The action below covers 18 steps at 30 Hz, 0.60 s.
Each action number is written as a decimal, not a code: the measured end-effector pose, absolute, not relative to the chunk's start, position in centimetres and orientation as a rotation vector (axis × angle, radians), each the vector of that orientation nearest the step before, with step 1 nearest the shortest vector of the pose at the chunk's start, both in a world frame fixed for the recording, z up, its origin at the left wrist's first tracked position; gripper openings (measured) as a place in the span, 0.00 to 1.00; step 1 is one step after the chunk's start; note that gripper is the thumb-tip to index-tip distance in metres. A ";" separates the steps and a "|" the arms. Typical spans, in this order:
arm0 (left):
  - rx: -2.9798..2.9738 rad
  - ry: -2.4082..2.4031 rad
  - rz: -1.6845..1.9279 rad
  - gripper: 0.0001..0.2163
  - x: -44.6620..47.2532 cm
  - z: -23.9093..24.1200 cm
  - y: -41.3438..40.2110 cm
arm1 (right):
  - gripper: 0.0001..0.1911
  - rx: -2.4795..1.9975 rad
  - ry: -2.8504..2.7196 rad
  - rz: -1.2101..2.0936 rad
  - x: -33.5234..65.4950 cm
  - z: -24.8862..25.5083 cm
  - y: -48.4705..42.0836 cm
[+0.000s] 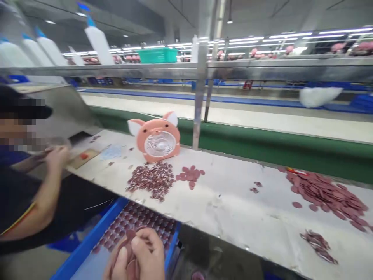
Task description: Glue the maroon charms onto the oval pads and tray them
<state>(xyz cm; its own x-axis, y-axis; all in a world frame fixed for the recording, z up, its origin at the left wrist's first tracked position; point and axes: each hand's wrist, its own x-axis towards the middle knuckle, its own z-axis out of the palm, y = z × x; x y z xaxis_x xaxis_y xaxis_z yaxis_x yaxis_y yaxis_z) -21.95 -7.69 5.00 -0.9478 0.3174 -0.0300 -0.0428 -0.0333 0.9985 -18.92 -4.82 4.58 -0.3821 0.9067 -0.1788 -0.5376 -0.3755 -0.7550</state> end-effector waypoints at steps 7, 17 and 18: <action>0.352 1.688 1.806 0.15 -15.5 3.2 8.8 | 0.11 -0.951 -0.621 1.618 -12.0 1.6 10.4; 0.482 1.610 1.820 0.12 -16.5 -3.8 18.7 | 0.13 -1.188 -0.754 1.231 -12.9 -4.0 20.1; 0.491 1.616 1.839 0.12 -16.6 -4.1 18.9 | 0.13 -1.202 -0.771 1.187 -13.1 -4.3 20.4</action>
